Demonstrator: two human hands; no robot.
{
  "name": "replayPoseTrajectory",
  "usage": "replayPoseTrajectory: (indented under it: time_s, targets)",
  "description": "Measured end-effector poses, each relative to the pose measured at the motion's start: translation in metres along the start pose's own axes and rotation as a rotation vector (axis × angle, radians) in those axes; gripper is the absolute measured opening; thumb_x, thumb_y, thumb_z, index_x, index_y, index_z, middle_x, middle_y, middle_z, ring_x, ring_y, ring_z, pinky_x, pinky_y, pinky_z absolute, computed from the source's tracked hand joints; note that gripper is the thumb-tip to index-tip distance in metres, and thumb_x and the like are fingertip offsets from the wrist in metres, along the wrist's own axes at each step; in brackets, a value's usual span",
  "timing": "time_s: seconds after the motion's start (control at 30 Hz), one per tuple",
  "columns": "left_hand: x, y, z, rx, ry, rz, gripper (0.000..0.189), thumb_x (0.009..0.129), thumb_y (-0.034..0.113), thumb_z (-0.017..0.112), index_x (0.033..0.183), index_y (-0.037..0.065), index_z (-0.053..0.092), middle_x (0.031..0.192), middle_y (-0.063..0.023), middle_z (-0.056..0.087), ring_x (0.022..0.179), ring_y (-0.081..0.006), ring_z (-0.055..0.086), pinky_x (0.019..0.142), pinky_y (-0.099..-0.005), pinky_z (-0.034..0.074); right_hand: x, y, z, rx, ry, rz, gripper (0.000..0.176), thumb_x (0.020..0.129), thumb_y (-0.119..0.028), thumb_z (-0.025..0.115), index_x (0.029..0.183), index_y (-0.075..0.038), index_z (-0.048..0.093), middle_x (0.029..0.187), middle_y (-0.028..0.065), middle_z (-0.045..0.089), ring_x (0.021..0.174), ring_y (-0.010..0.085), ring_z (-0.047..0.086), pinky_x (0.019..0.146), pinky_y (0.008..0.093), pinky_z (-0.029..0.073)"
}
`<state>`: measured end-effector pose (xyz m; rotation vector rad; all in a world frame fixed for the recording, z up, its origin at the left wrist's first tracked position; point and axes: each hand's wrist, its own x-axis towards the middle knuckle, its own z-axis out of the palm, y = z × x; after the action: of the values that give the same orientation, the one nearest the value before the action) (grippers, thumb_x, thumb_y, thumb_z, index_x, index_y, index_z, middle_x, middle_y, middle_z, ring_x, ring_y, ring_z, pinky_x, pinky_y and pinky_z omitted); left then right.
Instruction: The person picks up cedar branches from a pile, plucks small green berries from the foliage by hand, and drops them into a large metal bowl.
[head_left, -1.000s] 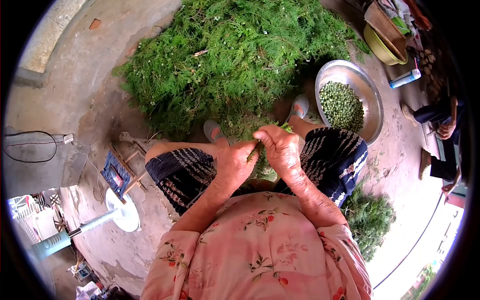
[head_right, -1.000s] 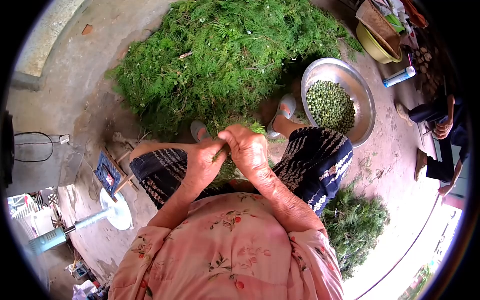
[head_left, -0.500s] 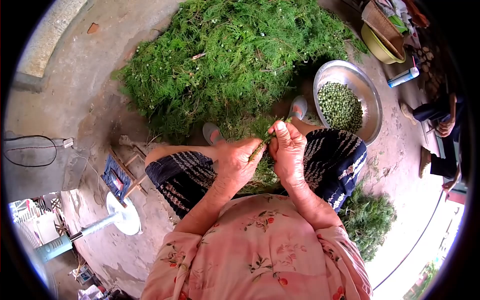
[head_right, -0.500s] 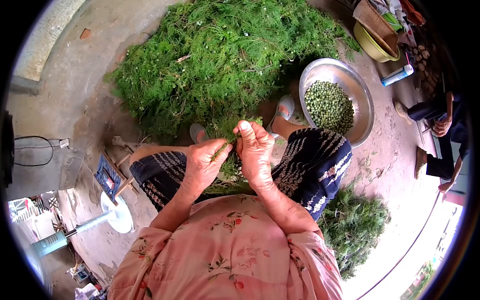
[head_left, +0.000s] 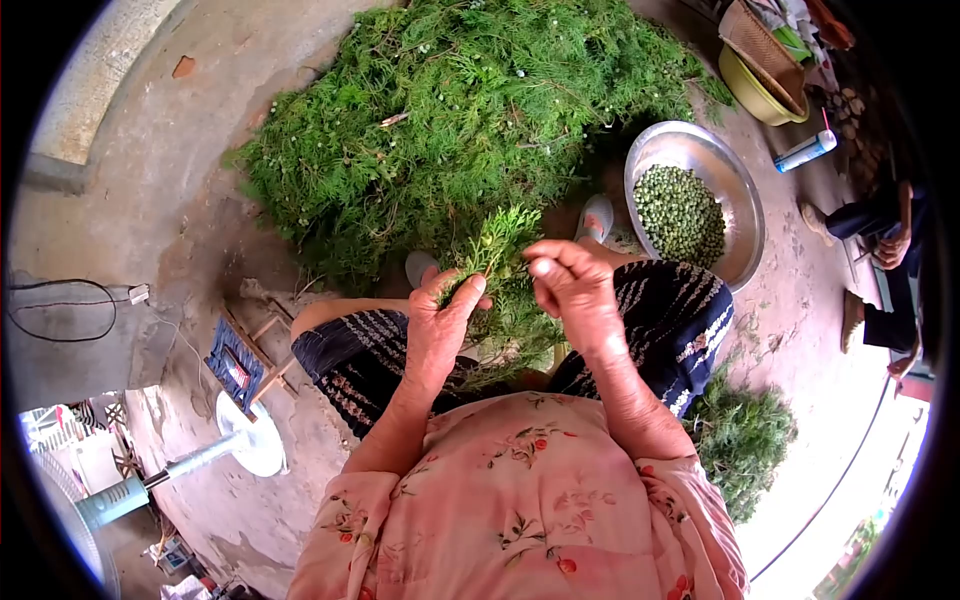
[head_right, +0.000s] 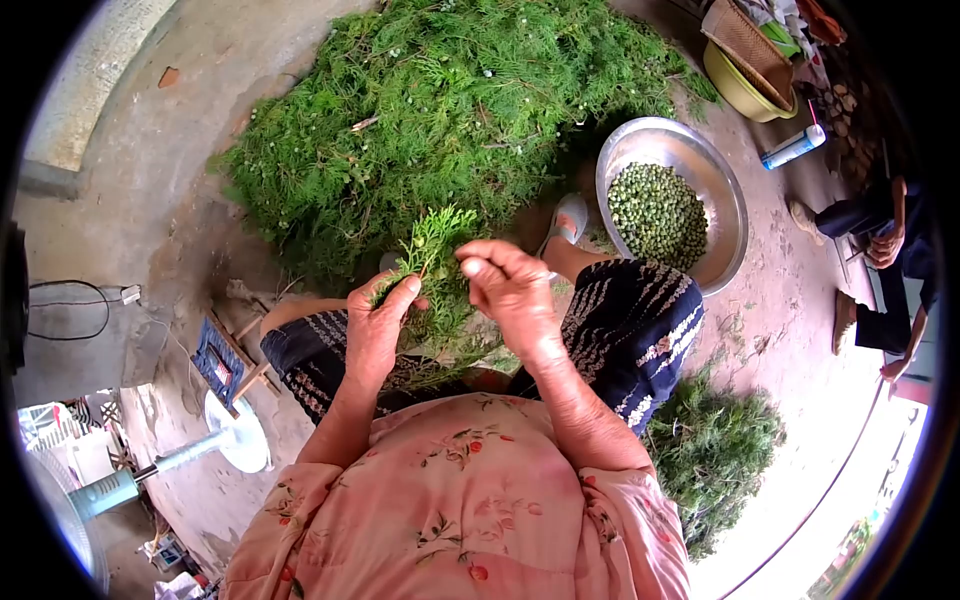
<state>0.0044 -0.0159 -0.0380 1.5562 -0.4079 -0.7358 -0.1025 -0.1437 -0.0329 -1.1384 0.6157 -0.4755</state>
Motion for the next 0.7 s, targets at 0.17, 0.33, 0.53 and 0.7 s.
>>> replayPoseTrajectory:
  time_s: [0.17,0.33,0.53,0.7]
  targets:
    - [-0.002,0.003,0.0,-0.07,-0.031,-0.067,0.01,0.084,0.01,0.059,0.088,0.002,0.063,0.073,0.0002,0.058,0.061,-0.0064,0.053,0.051,-0.0191,0.038,0.001,0.019,0.011,-0.455,0.021,-0.392,0.024,0.073,-0.01,0.069,0.095,-0.003,0.063,0.076,0.0057,0.058,0.066,0.0151,0.053,0.062,0.0264,0.045]
    - [-0.004,0.006,0.001,0.015,-0.111,-0.029,0.012,0.082,0.013,0.063,0.086,0.001,0.064,0.068,0.0019,0.054,0.057,-0.0057,0.047,0.051,-0.0203,0.037,0.004,0.024,0.009,-0.41,0.008,-0.442,0.022,0.075,-0.011,0.068,0.094,-0.001,0.063,0.077,0.006,0.059,0.069,0.0152,0.054,0.064,0.0257,0.044]
    - [-0.003,0.008,0.004,-0.098,-0.118,-0.027,0.008,0.081,0.007,0.063,0.085,0.001,0.064,0.066,0.003,0.053,0.055,-0.005,0.044,0.05,-0.0193,0.035,0.002,0.013,0.009,-0.455,-0.126,-0.448,0.018,0.079,-0.016,0.064,0.09,-0.001,0.063,0.075,0.0096,0.061,0.072,0.0224,0.057,0.068,0.0312,0.045]
    - [-0.006,0.01,0.007,-0.249,-0.119,-0.076,0.004,0.079,0.004,0.063,0.083,0.002,0.065,0.067,0.0027,0.056,0.057,-0.0048,0.047,0.049,-0.0196,0.036,-0.004,0.013,0.015,-0.185,-0.037,-0.162,0.018,0.083,-0.019,0.061,0.082,-0.001,0.061,0.069,0.004,0.058,0.062,0.0139,0.053,0.057,0.0268,0.043]
